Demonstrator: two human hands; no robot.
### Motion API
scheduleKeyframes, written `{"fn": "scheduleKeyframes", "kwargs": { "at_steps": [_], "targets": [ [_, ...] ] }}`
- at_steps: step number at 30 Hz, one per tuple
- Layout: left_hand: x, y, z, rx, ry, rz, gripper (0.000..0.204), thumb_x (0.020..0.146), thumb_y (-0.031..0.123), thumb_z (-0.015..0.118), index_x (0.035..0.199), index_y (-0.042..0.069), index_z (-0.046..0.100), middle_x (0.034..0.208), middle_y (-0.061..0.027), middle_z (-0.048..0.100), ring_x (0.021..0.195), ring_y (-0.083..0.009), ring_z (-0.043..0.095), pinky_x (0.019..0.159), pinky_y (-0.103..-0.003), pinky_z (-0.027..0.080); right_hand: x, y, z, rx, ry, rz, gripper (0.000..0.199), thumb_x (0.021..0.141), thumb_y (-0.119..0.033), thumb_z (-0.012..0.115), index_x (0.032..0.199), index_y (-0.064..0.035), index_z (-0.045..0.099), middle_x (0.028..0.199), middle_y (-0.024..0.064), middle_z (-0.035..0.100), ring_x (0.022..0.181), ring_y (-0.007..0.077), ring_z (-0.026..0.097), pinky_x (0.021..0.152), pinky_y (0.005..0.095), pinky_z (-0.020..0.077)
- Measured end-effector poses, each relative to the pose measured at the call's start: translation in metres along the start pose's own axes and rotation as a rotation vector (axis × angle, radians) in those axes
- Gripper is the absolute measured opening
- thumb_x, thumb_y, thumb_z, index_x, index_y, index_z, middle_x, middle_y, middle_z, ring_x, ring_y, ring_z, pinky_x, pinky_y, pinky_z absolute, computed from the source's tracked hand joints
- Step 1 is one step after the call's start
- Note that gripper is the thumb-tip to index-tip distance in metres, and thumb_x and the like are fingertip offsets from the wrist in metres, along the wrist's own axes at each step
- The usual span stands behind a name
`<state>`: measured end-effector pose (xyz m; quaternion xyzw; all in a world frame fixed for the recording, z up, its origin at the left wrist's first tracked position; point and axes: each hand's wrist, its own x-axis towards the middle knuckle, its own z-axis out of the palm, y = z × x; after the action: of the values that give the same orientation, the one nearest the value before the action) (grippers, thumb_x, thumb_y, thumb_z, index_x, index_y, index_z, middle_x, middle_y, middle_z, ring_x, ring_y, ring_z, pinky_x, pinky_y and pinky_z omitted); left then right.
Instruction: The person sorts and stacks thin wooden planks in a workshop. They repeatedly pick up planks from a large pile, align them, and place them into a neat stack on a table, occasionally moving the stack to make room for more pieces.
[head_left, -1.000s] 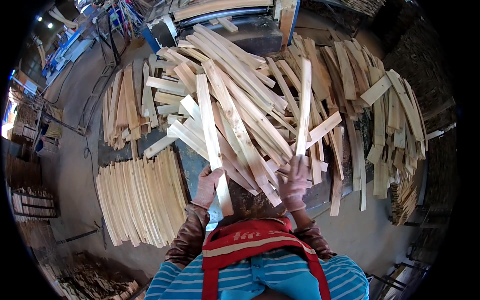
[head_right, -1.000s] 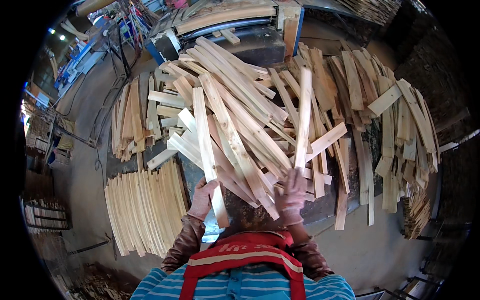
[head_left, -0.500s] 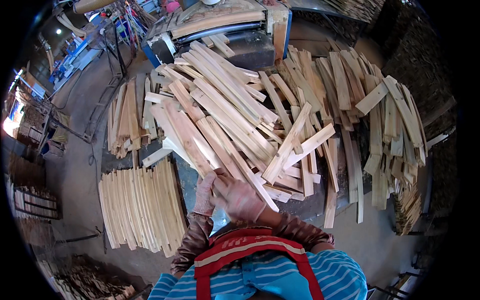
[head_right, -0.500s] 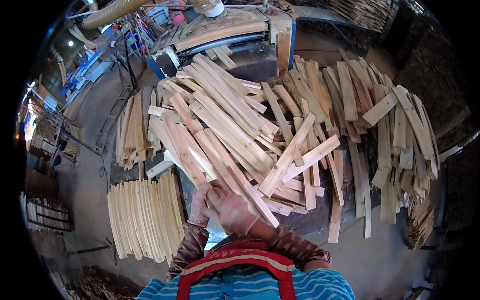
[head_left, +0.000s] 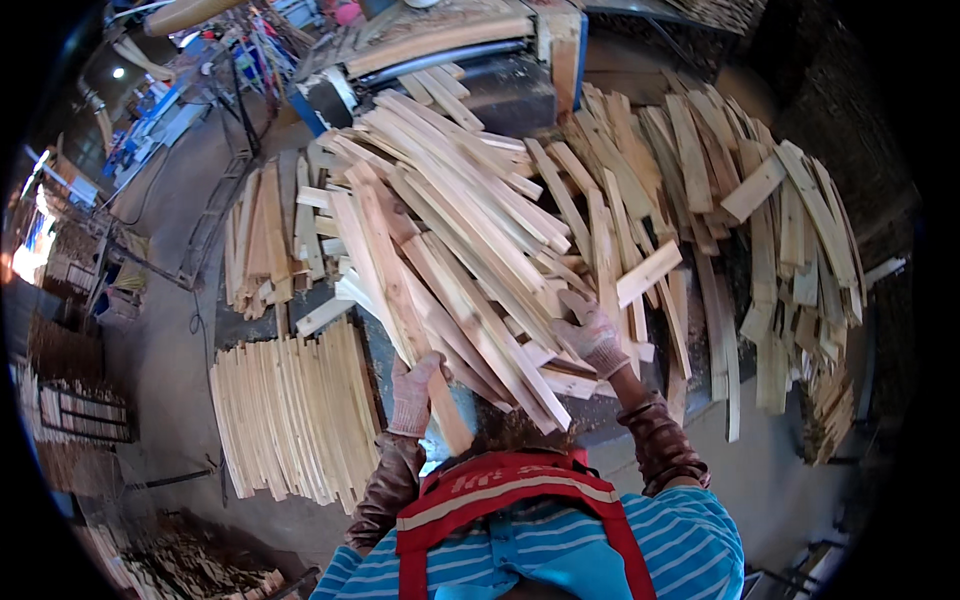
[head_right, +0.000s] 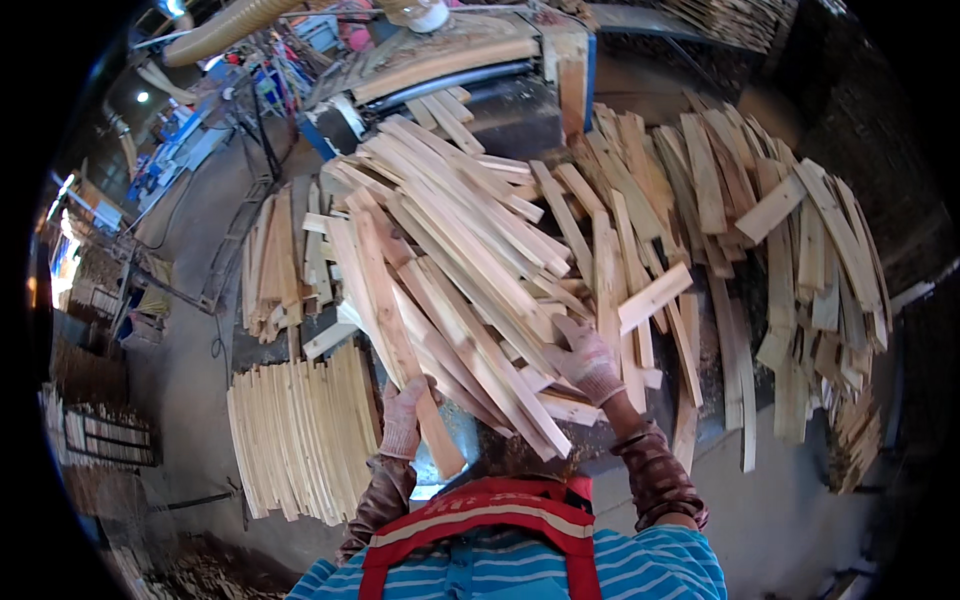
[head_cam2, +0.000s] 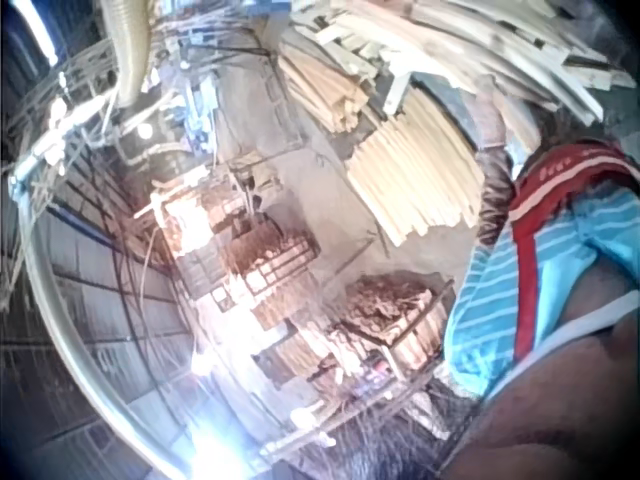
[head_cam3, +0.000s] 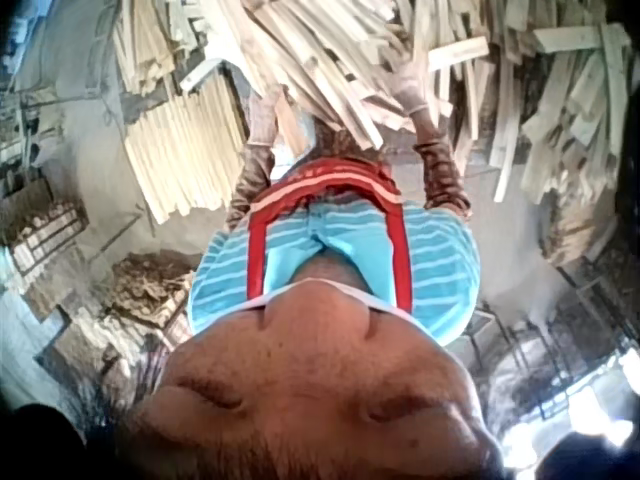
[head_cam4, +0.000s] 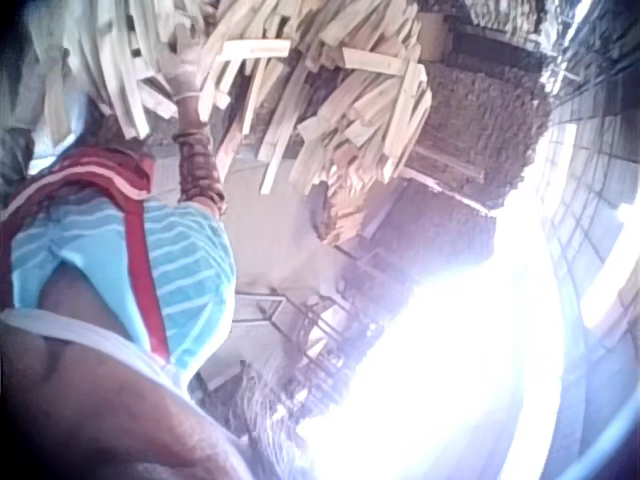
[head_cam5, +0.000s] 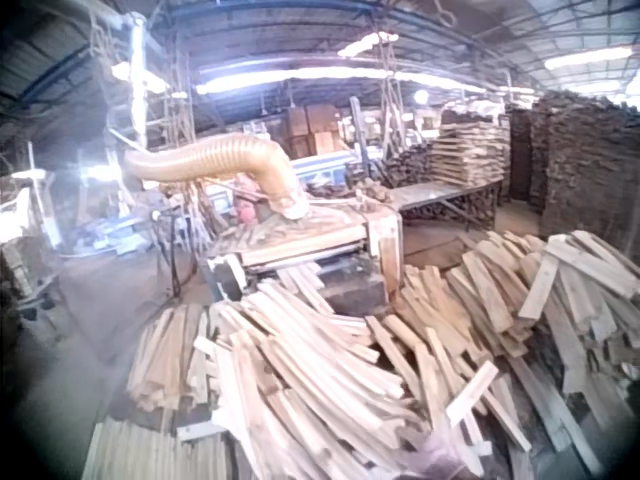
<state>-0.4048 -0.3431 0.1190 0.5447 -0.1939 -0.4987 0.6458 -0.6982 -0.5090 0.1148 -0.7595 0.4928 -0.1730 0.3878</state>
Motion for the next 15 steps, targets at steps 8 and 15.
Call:
{"fn": "scheduleKeyframes", "kwargs": {
  "at_steps": [8, 15],
  "targets": [
    [0.015, -0.007, 0.059, -0.080, -0.076, -0.026, 0.064, 0.087, 0.018, 0.076, 0.142, 0.005, 0.047, 0.114, -0.0072, 0.065, 0.098, -0.0201, 0.066, 0.088, -0.034, 0.057, -0.034, -0.094, 0.062, -0.364, -0.211, -0.267, 0.067, 0.094, -0.054, 0.057, 0.146, -0.0141, 0.045, 0.126, 0.0158, 0.057, 0.111, 0.0369, 0.062, 0.087, 0.0501, 0.0528],
    [0.010, 0.002, 0.015, 0.006, -0.019, 0.047, 0.060, 0.085, 0.024, 0.075, 0.136, 0.003, 0.050, 0.106, -0.0110, 0.066, 0.090, -0.0246, 0.070, 0.079, -0.038, 0.062, 0.033, 0.029, 0.050, -0.237, 0.206, 0.144, 0.051, 0.088, -0.037, 0.065, 0.134, -0.0158, 0.061, 0.119, 0.0196, 0.067, 0.107, 0.0408, 0.065, 0.095, 0.0470, 0.0521]
  ]
}}
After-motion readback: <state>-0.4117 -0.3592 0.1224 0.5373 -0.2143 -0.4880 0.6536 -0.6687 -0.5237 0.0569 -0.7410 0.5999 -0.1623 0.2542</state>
